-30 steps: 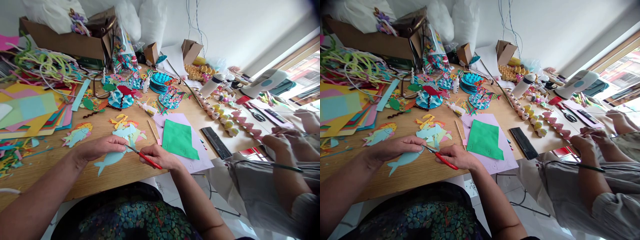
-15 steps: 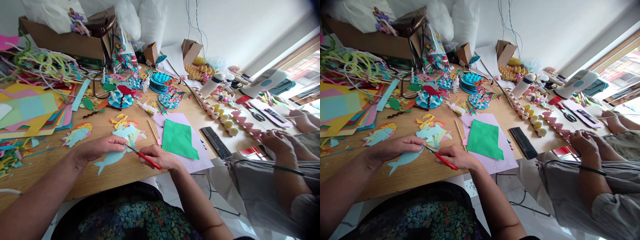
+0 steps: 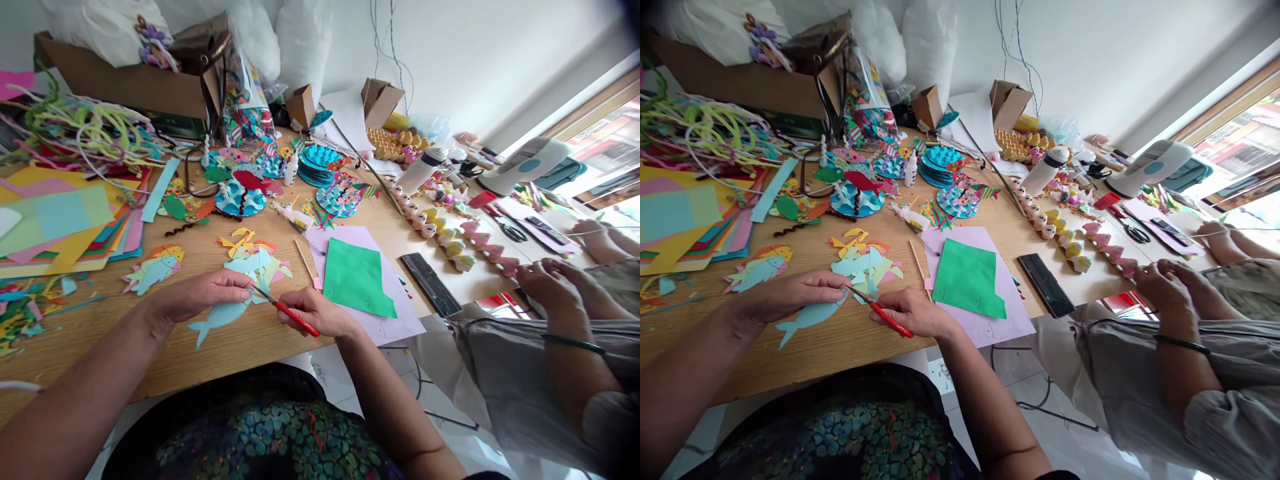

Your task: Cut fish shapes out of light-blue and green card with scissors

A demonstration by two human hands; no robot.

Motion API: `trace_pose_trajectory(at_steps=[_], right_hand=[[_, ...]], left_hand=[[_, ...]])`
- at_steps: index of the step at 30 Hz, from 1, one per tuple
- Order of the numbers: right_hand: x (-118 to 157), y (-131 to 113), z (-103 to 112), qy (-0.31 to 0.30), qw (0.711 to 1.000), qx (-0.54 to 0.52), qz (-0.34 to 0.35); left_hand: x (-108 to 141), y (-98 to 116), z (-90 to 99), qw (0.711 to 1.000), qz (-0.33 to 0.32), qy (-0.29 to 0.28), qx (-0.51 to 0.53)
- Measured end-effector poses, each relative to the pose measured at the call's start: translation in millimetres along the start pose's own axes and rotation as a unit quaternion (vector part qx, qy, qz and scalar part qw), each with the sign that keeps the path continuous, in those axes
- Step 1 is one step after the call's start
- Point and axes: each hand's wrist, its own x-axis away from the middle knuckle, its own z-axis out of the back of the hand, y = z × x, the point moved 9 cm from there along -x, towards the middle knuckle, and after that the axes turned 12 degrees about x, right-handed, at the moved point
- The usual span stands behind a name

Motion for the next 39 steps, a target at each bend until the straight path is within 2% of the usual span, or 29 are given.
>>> trace_pose_trajectory(at_steps=[3,6,11,15,19,23,29,36,37,39], right_hand=[[-2.3,1.9,-1.9,0.017,0.993,-0.115,-0.008],[-7.0,2.7,2.1,0.084,0.982,-0.169,-0.014],[-18.5,-5.5,1.7,0.192,0.956,-0.219,-0.021],[-32.1,-17.0,-8.1,0.243,0.935,-0.259,-0.011],[-39.2,-16.9,-13.3,0.304,0.907,-0.290,-0.013],[-43.8,-15.8,-18.5,0.307,0.897,-0.319,-0.018],[-50.6,-16.6,-21.5,0.301,0.906,-0.294,-0.038],[-53.3,-19.1,-18.4,0.315,0.913,-0.251,-0.061],[-53.2,-19.8,-17.2,0.320,0.912,-0.251,-0.059],[-53.4,-21.3,-15.7,0.324,0.909,-0.256,-0.053]], left_hand=[[3.8,7.2,-3.9,1.000,-0.023,-0.012,-0.002],[9.2,16.4,-6.8,0.999,-0.052,-0.005,-0.001],[15.7,26.0,-1.1,0.991,-0.116,0.063,0.037],[17.9,25.3,3.6,0.975,-0.165,0.104,0.102],[22.0,21.3,11.5,0.959,-0.188,0.149,0.148],[28.1,20.0,23.6,0.944,-0.219,0.188,0.161],[33.5,19.5,37.7,0.928,-0.251,0.230,0.149],[36.2,16.7,57.3,0.876,-0.290,0.257,0.287],[36.3,15.8,58.3,0.873,-0.294,0.257,0.293],[33.9,14.7,54.8,0.884,-0.288,0.239,0.279]])
